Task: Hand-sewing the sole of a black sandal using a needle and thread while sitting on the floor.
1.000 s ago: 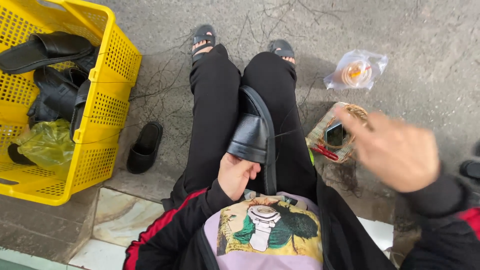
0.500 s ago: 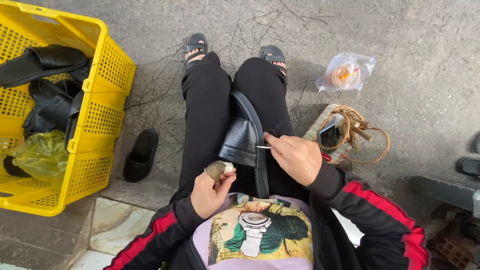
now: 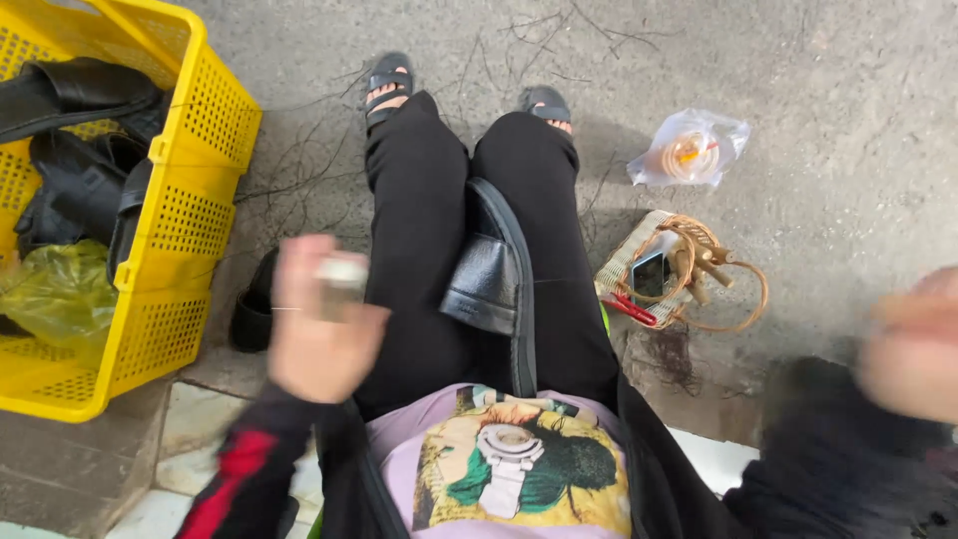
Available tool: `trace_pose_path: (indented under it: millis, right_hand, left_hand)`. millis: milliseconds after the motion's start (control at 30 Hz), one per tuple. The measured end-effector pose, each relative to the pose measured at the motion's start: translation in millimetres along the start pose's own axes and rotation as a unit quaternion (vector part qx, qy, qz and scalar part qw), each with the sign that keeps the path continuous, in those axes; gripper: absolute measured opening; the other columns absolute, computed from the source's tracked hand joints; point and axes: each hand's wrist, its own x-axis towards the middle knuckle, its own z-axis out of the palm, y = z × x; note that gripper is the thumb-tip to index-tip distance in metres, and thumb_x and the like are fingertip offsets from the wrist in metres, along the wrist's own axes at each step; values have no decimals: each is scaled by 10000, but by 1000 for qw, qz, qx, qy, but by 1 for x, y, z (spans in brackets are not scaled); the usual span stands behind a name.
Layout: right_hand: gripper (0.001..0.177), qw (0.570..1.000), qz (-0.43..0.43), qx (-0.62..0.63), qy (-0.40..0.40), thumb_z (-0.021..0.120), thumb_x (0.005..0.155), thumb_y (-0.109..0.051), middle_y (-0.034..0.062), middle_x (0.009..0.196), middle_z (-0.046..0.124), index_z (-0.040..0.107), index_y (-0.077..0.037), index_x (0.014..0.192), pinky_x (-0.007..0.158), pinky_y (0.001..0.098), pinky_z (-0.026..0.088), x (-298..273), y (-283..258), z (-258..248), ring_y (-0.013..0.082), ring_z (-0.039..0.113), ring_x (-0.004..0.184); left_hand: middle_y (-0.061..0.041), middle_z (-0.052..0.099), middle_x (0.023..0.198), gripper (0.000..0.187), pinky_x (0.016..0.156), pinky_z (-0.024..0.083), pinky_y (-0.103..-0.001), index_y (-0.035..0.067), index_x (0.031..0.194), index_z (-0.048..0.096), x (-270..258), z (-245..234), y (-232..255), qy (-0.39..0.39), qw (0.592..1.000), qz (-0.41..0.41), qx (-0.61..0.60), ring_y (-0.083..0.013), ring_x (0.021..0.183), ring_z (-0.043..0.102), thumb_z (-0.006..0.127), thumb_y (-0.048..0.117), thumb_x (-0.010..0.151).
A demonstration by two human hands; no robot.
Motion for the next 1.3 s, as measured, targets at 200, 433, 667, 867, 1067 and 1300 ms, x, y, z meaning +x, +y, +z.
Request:
trace_pose_path:
  millis: [200,433,667,867,1067,1300]
  right_hand:
    - [621,977,-166,127,-50,762,741,-245,13,1021,669,559,-178,1324,443,256,506,64,-115,142,159,622,524]
    - [486,907,-408,-105,6,389,917,-152,-41,559,365,515,-161,1387,437,209,436,88,-107,149,117,437,446]
    - [522,953,-285,-83,-54,514,936,-393,-5,636,480,464,-182,1411,486,279,481,77,-112,142,182,576,550]
    - [466,958,-256,-106,-77,429,908,-135,1,1040,465,544,-312,1324,613,298,538,58,-103,148,159,630,722]
    - [395,952,-281,-116,-38,470,916,-157,-17,1008,484,598,-311,1256,536,311,517,64,-105,145,166,596,606]
    - [238,903,-368,-220,16,475,923,-152,4,771,481,624,-178,1107,470,287,472,74,-123,143,149,498,542]
  left_hand:
    - [-251,558,1242,389,947,432,-514,-17,630,513,-15,27,3,-39,860,398,318,-509,1218,486,599,232,916]
    - [-262,587,733,307,617,424,-391,-84,737,597,-11,10,-5,-276,863,-70,-417,-325,686,524,475,104,946]
    - [-77,633,651,189,488,492,-247,125,925,743,26,-27,-77,-137,974,-174,57,-161,500,583,562,155,970]
    - [-146,563,1173,486,1100,317,-410,10,1149,587,29,31,38,-149,978,132,-57,-315,1212,513,732,147,706]
    - [-152,388,1456,1046,1154,243,-522,134,1468,335,21,85,11,-256,908,315,101,-380,1362,364,707,635,629]
    - [-231,514,1292,1044,1108,349,-530,-26,1347,450,17,109,3,-194,921,337,10,-422,1229,512,856,541,570]
